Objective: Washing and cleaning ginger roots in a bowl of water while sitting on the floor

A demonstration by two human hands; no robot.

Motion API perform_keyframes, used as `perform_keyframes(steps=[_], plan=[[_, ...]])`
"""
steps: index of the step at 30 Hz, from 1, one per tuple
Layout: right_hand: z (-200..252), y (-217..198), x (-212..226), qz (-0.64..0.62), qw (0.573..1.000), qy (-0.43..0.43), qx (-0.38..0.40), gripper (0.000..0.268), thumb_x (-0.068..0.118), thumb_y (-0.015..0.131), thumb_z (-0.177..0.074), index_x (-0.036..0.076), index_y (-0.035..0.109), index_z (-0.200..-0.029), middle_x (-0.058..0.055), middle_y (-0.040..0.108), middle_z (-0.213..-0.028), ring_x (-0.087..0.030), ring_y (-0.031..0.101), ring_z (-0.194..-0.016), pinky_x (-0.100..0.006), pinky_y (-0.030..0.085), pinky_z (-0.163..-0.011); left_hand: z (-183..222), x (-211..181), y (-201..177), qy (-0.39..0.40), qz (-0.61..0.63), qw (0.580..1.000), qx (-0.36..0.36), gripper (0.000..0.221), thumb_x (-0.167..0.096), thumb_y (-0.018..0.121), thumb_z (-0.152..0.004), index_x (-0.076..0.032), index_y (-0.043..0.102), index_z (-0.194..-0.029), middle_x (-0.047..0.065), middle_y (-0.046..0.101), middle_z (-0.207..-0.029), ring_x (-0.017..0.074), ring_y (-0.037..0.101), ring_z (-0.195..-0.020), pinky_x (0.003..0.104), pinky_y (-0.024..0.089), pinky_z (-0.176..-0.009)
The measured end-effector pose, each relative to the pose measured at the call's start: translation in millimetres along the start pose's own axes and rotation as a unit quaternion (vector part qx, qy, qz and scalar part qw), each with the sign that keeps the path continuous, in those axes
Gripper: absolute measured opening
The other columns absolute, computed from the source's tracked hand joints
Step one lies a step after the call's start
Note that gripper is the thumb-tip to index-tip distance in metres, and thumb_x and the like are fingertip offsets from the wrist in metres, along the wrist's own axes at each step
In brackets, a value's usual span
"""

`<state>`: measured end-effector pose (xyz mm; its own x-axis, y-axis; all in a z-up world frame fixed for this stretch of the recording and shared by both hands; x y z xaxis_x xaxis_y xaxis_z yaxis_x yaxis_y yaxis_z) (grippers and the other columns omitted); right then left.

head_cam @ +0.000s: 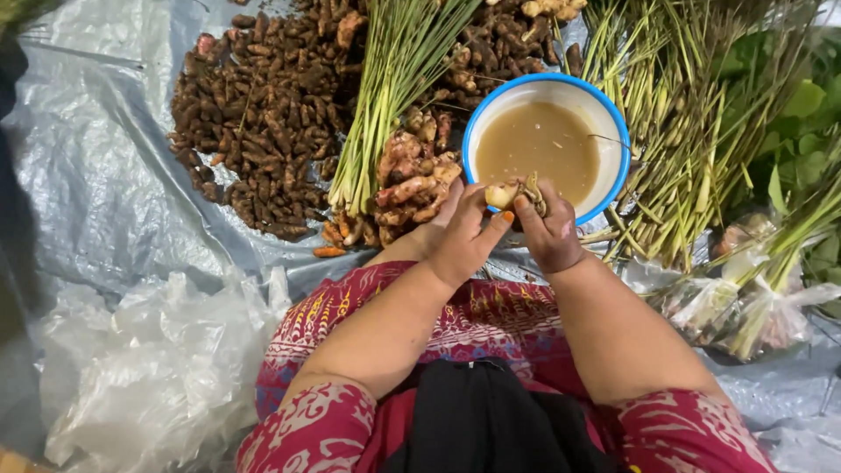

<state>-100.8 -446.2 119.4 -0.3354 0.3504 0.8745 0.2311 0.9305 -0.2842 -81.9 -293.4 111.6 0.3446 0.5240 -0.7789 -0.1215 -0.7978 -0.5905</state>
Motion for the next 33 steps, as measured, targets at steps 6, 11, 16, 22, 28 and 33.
perform_keyframes(steps=[6,11,16,22,28,33], plan=[[-10,15,13,-0.06,0.993,0.099,0.01,0.037,0.026,0.039,-0.111,0.007,0.064,-0.13,-0.017,0.073,-0.101,-0.024,0.066,-0.097,-0.043,0.054,-0.092,-6,-9,-22,0.101,0.0,0.995,-0.007,0.035,-0.044,0.058,-0.101,-0.017,0.062,-0.124,0.001,0.062,-0.119,0.0277,0.06,-0.122,0.041,0.051,-0.102],[-13,2,14,-0.037,0.997,0.073,-0.006,0.046,0.027,0.029,-0.114,0.001,0.048,-0.146,-0.025,0.065,-0.121,-0.035,0.061,-0.111,-0.049,0.051,-0.1,-12,-37,-39,0.128,0.06,0.99,0.014,0.032,-0.032,0.051,-0.106,-0.003,0.061,-0.116,0.016,0.065,-0.104,0.0418,0.064,-0.106,0.048,0.053,-0.093],[-7,25,22,0.055,0.988,-0.048,0.136,0.043,0.02,0.049,-0.105,0.001,0.058,-0.142,-0.025,0.065,-0.133,-0.047,0.059,-0.123,-0.055,0.047,-0.106,-1,-22,-19,-0.092,-0.146,0.949,0.264,0.047,-0.042,0.045,-0.085,-0.013,0.058,-0.12,0.014,0.074,-0.106,0.0379,0.071,-0.106,0.057,0.057,-0.087],[2,1,-10,0.063,0.991,0.119,0.001,0.022,0.029,0.058,-0.106,0.01,0.067,-0.098,-0.017,0.063,-0.064,-0.032,0.066,-0.064,-0.043,0.052,-0.061,11,-25,13,0.05,0.081,0.971,0.217,0.033,-0.02,0.044,-0.095,0.007,0.058,-0.109,0.036,0.068,-0.095,0.0542,0.067,-0.097,0.061,0.052,-0.086],[6,8,-34,-0.358,0.856,0.359,-0.101,0.036,0.035,0.059,-0.105,-0.001,0.067,-0.103,-0.02,0.073,-0.085,-0.023,0.076,-0.07,-0.034,0.063,-0.06,13,-31,2,0.219,0.059,0.972,0.065,0.045,-0.033,0.055,-0.101,-0.016,0.051,-0.142,0.017,0.061,-0.12,0.0383,0.06,-0.122,0.048,0.046,-0.11],[32,43,-64,-0.531,0.704,0.472,0.012,0.049,0.04,0.065,-0.096,-0.002,0.068,-0.119,-0.024,0.073,-0.105,-0.041,0.073,-0.089,-0.051,0.056,-0.086,5,-45,-28,0.278,-0.176,0.94,-0.094,0.03,-0.048,0.056,-0.1,-0.044,0.066,-0.129,0.0,0.046,-0.157,0.0333,0.045,-0.145,0.05,0.042,-0.111]])
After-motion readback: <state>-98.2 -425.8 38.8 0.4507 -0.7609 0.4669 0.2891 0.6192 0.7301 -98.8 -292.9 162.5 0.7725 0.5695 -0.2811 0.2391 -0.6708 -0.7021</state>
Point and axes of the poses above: each hand's wrist, its own z-axis away from the middle knuckle, its own y-axis out of the palm, x = y × z, the point moved 7 cm from there along -z, towards the middle knuckle
